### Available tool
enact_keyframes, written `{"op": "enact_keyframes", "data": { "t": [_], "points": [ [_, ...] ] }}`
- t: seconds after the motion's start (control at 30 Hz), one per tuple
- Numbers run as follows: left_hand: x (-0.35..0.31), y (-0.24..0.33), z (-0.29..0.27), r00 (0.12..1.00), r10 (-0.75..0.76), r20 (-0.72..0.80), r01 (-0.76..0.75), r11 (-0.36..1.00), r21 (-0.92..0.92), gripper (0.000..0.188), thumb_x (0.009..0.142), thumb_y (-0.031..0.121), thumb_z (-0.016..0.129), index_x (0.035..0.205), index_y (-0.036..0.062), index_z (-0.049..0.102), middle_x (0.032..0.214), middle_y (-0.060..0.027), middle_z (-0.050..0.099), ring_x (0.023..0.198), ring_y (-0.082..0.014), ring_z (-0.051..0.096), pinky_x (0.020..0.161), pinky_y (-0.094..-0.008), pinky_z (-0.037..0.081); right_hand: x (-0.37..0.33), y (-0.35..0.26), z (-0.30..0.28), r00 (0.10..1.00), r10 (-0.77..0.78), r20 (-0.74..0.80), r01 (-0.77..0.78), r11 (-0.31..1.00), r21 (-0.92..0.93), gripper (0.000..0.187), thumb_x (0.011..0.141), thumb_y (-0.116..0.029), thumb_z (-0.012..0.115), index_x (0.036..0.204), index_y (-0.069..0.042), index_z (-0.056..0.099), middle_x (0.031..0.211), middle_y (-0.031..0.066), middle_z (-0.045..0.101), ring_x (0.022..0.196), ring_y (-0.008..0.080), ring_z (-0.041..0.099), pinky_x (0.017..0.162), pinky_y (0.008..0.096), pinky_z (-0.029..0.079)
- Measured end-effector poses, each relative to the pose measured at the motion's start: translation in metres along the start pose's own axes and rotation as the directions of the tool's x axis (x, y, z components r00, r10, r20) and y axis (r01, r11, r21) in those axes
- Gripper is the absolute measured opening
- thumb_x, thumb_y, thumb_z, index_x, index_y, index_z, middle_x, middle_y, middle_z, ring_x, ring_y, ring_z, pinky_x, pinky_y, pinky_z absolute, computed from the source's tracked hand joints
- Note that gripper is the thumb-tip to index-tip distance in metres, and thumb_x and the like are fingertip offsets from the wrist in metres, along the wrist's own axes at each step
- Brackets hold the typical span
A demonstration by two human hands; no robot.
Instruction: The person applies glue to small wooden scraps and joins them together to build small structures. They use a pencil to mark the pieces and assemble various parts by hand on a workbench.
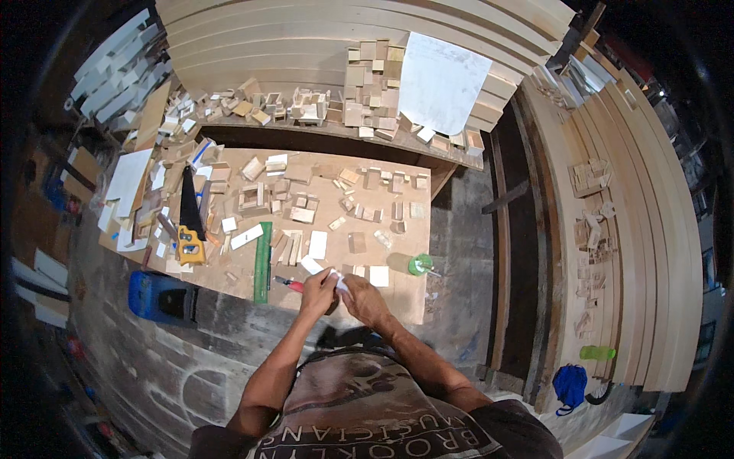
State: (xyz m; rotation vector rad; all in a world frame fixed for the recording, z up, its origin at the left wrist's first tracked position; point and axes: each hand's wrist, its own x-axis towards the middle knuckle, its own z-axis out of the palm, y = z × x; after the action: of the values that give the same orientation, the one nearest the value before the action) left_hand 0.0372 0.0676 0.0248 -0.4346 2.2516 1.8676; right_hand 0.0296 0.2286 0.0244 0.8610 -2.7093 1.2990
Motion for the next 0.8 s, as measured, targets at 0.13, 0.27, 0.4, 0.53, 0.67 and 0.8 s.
{"op": "enact_keyframes", "data": {
  "t": [0.13,0.27,0.4,0.53,0.67,0.8],
  "points": [
    [0.032,0.03,0.03,0.989,-0.049,0.14,0.069,0.988,-0.137,0.031,0.104,0.027,0.051,0.112,0.0027,0.068,0.078,0.0007,0.063,0.068,-0.0055,0.055,0.057,-0.0234,0.046,0.011,0.048,-0.015,0.964,0.226,-0.14,-0.215,0.973,0.09,0.014,0.091,-0.011,0.062,0.088,0.003,0.06,0.08,0.0235,0.064,0.075,0.0391,0.066,0.067,0.0468,0.052],
    [0.074,0.012,0.038,0.996,0.014,0.091,-0.015,1.0,0.001,0.033,0.099,0.021,0.059,0.125,0.0009,0.064,0.089,-0.0059,0.07,0.075,-0.0141,0.063,0.068,-0.0278,0.051,0.041,0.092,-0.012,0.882,0.386,-0.269,-0.377,0.922,0.088,0.019,0.085,-0.016,0.066,0.077,0.001,0.065,0.07,0.0239,0.065,0.066,0.0395,0.068,0.062,0.0452,0.053],
    [0.103,-0.003,0.035,0.988,0.149,0.049,-0.157,0.911,0.382,0.047,0.081,0.005,0.072,0.126,-0.0029,0.06,0.111,-0.0185,0.067,0.101,-0.0333,0.065,0.09,-0.0366,0.051,0.057,0.141,-0.004,0.844,0.477,-0.245,-0.493,0.87,-0.002,0.021,0.081,-0.018,0.067,0.075,0.002,0.069,0.074,0.0253,0.067,0.07,0.0393,0.07,0.064,0.0441,0.055],
    [0.12,-0.005,0.034,0.938,0.295,0.182,-0.346,0.788,0.508,0.057,0.076,0.004,0.075,0.13,0.0003,0.057,0.127,-0.0185,0.058,0.119,-0.036,0.055,0.101,-0.0402,0.046,0.068,0.151,0.007,0.785,0.578,-0.22,-0.601,0.798,-0.048,0.022,0.079,-0.02,0.069,0.077,0.002,0.07,0.074,0.0243,0.068,0.071,0.0359,0.071,0.065,0.0423,0.055],
    [0.131,-0.013,0.037,0.918,0.324,0.229,-0.397,0.755,0.523,0.062,0.074,0.001,0.073,0.133,0.0037,0.055,0.129,-0.0164,0.056,0.122,-0.0358,0.052,0.103,-0.0419,0.045,0.072,0.146,0.007,0.78,0.623,-0.057,-0.623,0.782,0.027,0.028,0.084,-0.026,0.069,0.079,0.002,0.07,0.073,0.0238,0.068,0.07,0.0306,0.071,0.065,0.0405,0.054],
    [0.149,-0.017,0.033,0.891,0.344,0.295,-0.453,0.722,0.524,0.057,0.071,-0.004,0.069,0.126,0.0031,0.058,0.125,-0.015,0.056,0.119,-0.0363,0.052,0.102,-0.0426,0.046,0.073,0.137,0.006,0.747,0.66,-0.081,-0.634,0.744,0.213,0.032,0.088,-0.028,0.07,0.087,0.004,0.07,0.075,0.02,0.07,0.073,0.0236,0.071,0.067,0.0368,0.054]
  ]
}}
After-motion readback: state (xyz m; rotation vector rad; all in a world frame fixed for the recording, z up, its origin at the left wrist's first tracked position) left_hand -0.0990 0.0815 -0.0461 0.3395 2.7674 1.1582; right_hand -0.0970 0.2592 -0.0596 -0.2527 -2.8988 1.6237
